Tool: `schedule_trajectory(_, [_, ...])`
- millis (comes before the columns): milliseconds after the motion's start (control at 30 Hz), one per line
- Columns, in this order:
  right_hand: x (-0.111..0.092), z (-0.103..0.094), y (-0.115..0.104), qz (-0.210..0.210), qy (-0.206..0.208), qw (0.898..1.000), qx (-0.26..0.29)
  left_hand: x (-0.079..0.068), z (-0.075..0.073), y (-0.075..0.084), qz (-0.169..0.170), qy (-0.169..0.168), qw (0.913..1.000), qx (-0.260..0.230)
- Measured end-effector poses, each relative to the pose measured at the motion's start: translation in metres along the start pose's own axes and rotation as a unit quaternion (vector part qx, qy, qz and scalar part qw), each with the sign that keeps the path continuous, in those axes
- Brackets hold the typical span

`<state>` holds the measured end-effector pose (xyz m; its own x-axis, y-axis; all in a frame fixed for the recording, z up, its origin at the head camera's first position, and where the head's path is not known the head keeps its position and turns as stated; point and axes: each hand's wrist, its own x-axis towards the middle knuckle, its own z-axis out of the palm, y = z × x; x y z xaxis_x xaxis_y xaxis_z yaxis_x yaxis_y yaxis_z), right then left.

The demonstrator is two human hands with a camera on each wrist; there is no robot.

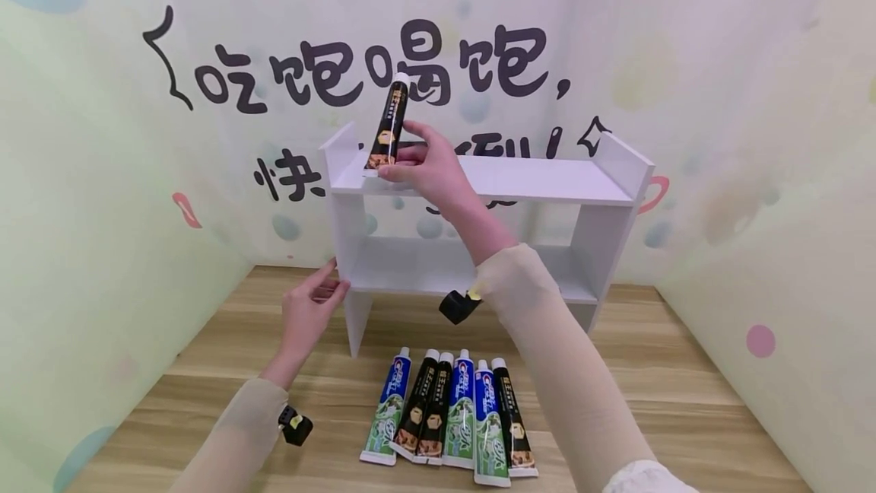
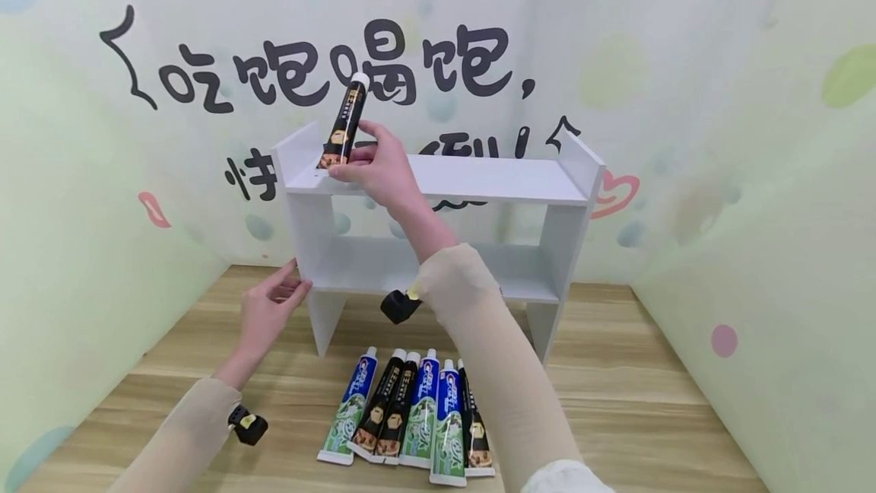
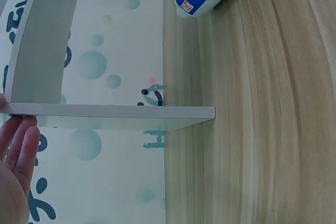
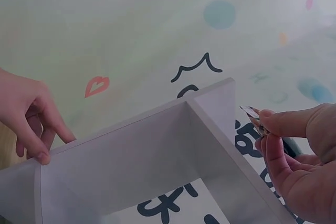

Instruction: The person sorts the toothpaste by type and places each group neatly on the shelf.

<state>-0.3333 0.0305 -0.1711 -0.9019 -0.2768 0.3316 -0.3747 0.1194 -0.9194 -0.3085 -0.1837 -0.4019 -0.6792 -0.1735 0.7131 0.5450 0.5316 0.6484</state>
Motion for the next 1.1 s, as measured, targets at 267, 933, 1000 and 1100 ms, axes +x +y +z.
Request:
schedule_trajectory(267, [-0.002, 0.005, 0.005, -0.037, 0.002, 0.999, -0.037, -0.002, 0.001, 0.0, -0.008, -0.001, 1.0, -0.001])
schedule_trajectory(933, [0.004, 0.012, -0.003, -0.008, -0.053, 0.987, -0.151, -0.001, 0.0, 0.0, -0.004, 0.005, 1.0, -0.006])
schedule_trajectory(1000, [0.004, 0.012, -0.006, 0.002, -0.062, 0.985, -0.161, -0.001, 0.0, 0.0, -0.006, 0.006, 1.0, -0.003])
schedule_trajectory(1100, [0.005, 0.009, -0.009, 0.017, -0.074, 0.98, -0.182, -0.002, 0.0, -0.001, -0.004, 0.004, 1.0, 0.003])
